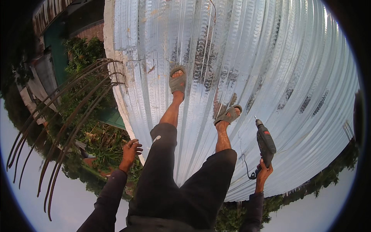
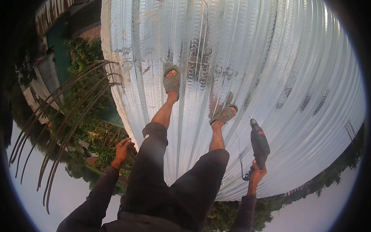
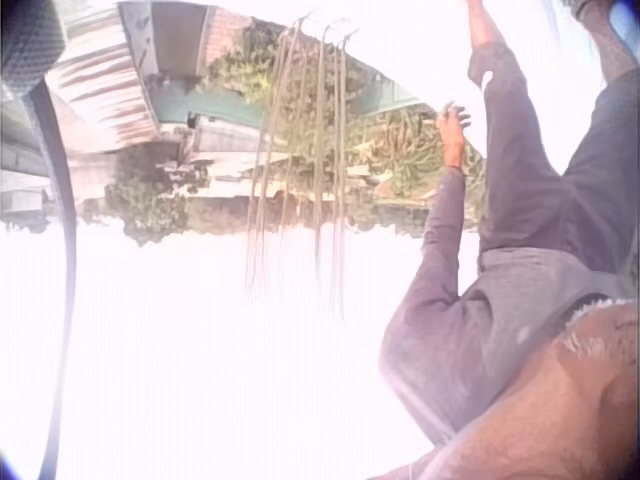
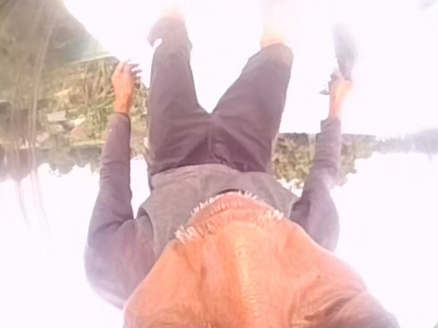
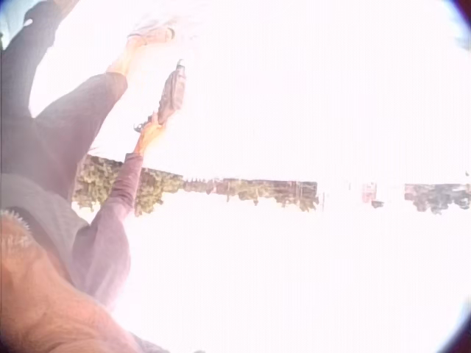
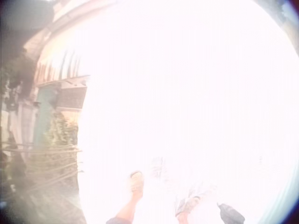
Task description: The person secures a corrugated metal roof panel using a corded drill and a manual rivet gun. They drill pilot holes, insert fasteners, and use the rivet gun to clamp the panel to the roof structure.
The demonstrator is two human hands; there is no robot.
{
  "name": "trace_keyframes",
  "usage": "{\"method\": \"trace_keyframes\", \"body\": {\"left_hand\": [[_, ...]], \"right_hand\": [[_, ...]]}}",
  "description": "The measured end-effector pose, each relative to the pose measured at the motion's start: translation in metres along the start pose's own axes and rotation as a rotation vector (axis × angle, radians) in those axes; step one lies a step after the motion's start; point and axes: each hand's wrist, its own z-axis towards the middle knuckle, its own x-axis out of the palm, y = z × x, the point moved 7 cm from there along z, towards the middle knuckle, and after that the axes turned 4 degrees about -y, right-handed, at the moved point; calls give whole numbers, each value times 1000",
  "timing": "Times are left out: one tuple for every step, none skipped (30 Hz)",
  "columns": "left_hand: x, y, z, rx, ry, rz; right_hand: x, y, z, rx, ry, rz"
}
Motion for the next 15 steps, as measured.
{"method": "trace_keyframes", "body": {"left_hand": [[-12,7,-9,-10,-28,-22],[-26,13,-16,-12,-61,-47],[-35,26,-21,-13,-67,-44],[-42,42,-30,-14,-76,-37],[-45,58,-37,-12,-86,-32],[-45,74,-45,-9,-97,-28],[-42,93,-54,-19,-95,-46],[-37,112,-63,-19,-91,-38],[-29,131,-70,-18,-86,-29],[-18,151,-79,-19,-81,-17],[-7,176,-81,-4,-73,-32],[2,207,-74,54,-34,-50],[11,243,-64,110,7,-64],[25,257,-72,156,55,-82],[32,269,-75,122,117,-172]], "right_hand": [[2,-12,-13,26,47,0],[8,-20,-22,12,82,-34],[14,-33,-29,18,130,-28],[19,-46,-35,23,179,-23],[27,-58,-40,32,212,-15],[36,-67,-44,25,248,-16],[40,-76,-50,14,273,-1],[46,-88,-57,10,304,10],[50,-100,-61,4,323,10],[52,-108,-63,-30,344,5],[55,-124,-65,-59,356,4],[59,-137,-66,-94,364,9],[59,-152,-71,-85,376,21],[50,-168,-73,-85,353,21],[44,-184,-76,-84,327,24]]}}
